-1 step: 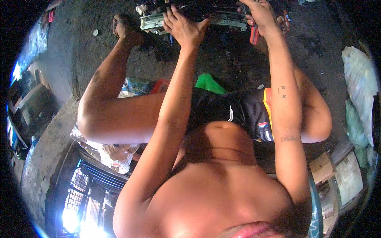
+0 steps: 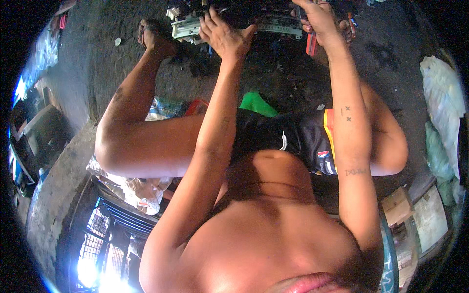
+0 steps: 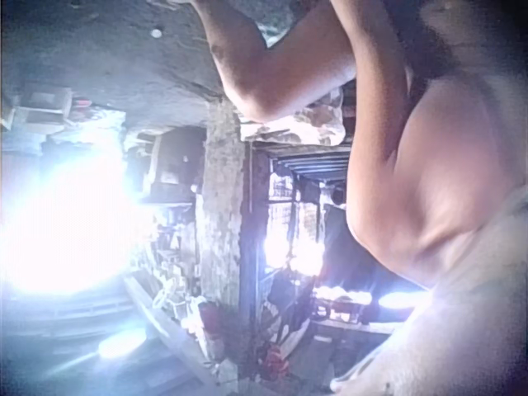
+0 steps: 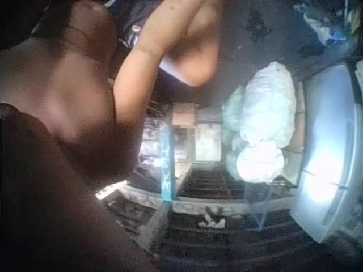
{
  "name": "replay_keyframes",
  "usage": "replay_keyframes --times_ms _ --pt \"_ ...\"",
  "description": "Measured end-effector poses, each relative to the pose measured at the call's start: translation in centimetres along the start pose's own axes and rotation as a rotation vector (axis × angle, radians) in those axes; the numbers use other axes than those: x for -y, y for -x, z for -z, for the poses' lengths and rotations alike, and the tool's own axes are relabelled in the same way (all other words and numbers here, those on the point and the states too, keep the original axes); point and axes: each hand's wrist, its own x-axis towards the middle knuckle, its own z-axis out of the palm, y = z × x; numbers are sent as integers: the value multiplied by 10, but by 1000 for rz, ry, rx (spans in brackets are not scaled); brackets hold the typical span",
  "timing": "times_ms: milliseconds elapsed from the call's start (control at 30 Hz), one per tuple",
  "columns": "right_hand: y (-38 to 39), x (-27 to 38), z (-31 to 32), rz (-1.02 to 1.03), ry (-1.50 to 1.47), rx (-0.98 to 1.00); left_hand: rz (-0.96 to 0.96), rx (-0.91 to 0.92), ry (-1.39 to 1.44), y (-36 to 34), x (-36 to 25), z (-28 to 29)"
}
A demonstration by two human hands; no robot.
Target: The person sits on the floor and uses a screwdriver to disassemble and reassemble a small electronic device. They remove screws, separate casing parts, and manipulate internal components before putting the device back together.
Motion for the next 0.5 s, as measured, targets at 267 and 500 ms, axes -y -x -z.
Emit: replay_keyframes --times_ms 267,500 --pt "1 -5 1 -39 -32 -12 -7 43 -66 1 6 -5" --pt "-14 5 6 -49 -28 65 75 248 -110 -11 -25 24"
